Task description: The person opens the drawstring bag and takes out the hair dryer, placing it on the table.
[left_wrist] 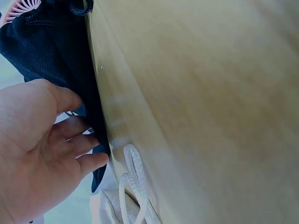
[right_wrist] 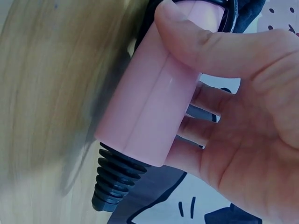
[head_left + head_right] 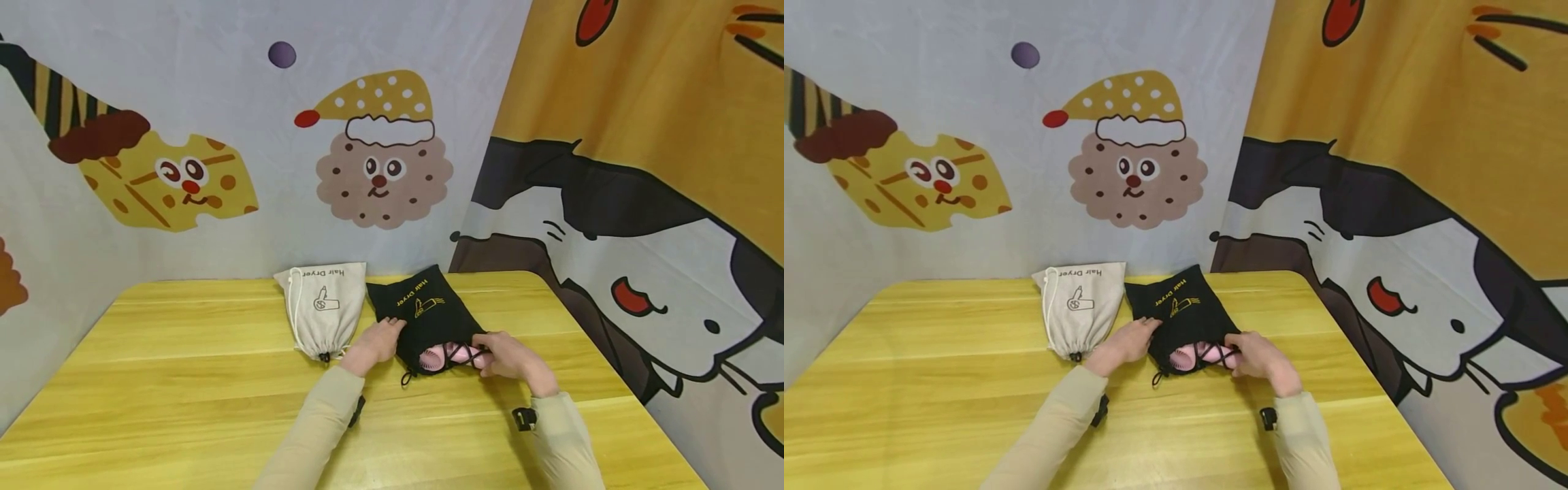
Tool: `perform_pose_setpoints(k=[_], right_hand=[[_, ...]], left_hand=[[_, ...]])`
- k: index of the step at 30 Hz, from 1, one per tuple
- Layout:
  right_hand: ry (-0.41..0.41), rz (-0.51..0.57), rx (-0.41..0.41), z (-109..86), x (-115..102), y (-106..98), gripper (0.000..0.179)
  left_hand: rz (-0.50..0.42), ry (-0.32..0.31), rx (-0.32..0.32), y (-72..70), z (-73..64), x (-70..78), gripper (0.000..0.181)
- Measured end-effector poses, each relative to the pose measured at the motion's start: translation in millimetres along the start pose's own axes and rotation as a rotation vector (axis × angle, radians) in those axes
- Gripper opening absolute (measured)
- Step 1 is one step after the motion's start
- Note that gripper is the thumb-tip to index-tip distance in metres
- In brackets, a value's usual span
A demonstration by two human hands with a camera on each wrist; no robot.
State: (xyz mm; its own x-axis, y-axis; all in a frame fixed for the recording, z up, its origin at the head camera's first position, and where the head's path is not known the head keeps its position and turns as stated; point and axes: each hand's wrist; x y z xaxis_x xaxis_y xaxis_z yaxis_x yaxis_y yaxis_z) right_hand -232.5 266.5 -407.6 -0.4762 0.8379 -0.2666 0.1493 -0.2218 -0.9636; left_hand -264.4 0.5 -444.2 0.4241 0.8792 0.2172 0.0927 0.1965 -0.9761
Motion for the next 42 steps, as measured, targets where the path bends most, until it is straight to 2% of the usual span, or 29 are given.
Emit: perform_pose_setpoints(k=[14,24,33,42], right_hand=[[-0.054,0.011,-0.011,-3.9,8.8,-3.2,0.031],[-0.101,-0.01,0.001,-8.5,13.1,-4.5,0.031],[-0.139,-0.001,-0.01,-16.2,13.3,-8.7,0.03],[-0.159,0.016,-0.004,-27.3,12.0,-14.8,0.031]], left_hand=[[0.019,-0.019,-0.013,2.1,2.3,-1.0,0.046],[-0.011,-0.038,-0.032,2.9,2.1,1.8,0.046],[-0.049,-0.065,-0.054,3.6,-0.1,2.5,0.051],[-0.039,-0.089,-0.058,3.1,1.0,4.0,0.056]])
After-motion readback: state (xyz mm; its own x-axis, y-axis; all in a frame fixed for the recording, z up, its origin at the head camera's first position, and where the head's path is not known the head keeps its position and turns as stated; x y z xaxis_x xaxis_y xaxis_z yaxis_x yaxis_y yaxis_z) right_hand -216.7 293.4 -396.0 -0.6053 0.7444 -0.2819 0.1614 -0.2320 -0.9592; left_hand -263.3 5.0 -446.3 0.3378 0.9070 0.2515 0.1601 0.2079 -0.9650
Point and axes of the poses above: each hand's wrist, its own z-axis towards the middle knuckle, its own y-axis out of the palm, x = y × z, and after that the axes turned 4 degrees about x, right-handed
